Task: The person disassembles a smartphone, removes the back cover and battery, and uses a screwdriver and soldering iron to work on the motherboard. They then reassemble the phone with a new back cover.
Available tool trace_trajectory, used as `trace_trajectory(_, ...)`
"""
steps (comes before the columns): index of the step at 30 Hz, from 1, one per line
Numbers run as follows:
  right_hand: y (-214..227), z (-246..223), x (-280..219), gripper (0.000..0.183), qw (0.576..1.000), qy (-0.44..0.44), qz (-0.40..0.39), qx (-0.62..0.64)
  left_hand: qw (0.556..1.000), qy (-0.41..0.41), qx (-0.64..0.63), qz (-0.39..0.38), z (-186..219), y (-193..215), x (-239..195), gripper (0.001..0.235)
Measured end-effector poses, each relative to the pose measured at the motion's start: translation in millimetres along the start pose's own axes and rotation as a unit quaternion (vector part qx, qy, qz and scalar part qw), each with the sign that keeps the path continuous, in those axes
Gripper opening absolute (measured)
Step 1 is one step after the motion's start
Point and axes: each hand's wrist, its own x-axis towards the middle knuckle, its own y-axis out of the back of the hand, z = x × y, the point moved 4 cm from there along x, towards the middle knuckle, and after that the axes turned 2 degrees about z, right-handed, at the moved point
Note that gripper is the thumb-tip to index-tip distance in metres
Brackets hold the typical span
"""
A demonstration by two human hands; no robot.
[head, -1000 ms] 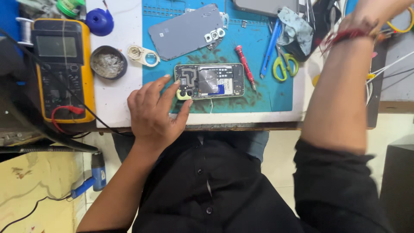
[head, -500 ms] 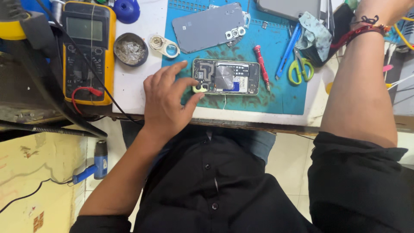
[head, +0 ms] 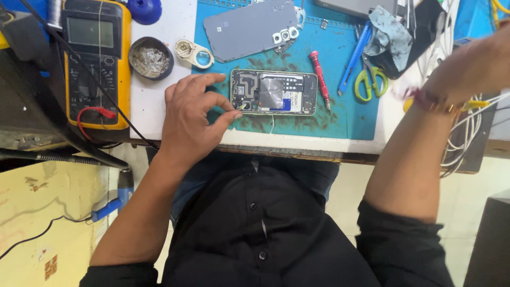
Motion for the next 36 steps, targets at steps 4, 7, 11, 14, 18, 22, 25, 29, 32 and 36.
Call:
trace_trajectory(4,-6.8,-12.8,-69.2,0.035,0.996,0.039,-0.047,0.069,0.999,0.019,0.000,0.038,-7.2,7.4,-7.9,0.017)
trace_trajectory(7,-13.4,-16.9,-121.2,0.035,0.982,-0.089,-0.092,0.136,0.996,0.039,0.031,0.075,-13.9,13.9,-11.8,0.015)
trace_trajectory(11,-22.4,-17.3,-166.5,0.054,0.927,-0.289,-0.112,0.209,0.993,0.043,0.051,0.093,-18.0,16.1,-15.7,0.015)
trace_trajectory(14,-21.4,-18.0,-174.5,0.052,0.925,-0.310,-0.098,0.195,0.993,0.031,0.064,0.095,-15.6,13.8,-16.6,0.016)
trace_trajectory(18,-13.3,-12.8,-170.6,0.049,0.929,-0.304,-0.087,0.191,0.992,0.020,0.077,0.094,-11.8,11.8,-15.9,0.017)
trace_trajectory(22,-2.0,-3.5,-162.4,0.037,0.930,-0.299,-0.071,0.200,0.992,0.016,0.080,0.098,-9.3,12.9,-13.5,0.020)
trace_trajectory(25,5.5,5.2,-154.9,0.032,0.925,-0.302,-0.047,0.225,0.992,0.003,0.079,0.098,-5.6,13.5,-8.9,0.022)
trace_trajectory(29,10.3,8.9,-147.6,0.033,0.924,-0.287,-0.049,0.247,0.992,-0.028,0.093,0.084,-4.6,10.6,8.2,0.033)
trace_trajectory(32,10.8,7.6,-144.0,0.037,0.918,-0.293,-0.048,0.264,0.987,-0.068,0.127,0.069,-8.1,1.5,30.2,0.046)
trace_trajectory(36,9.2,-0.4,-142.7,0.041,0.926,-0.290,-0.069,0.231,0.984,-0.105,0.136,0.040,-17.1,-10.6,63.1,0.062)
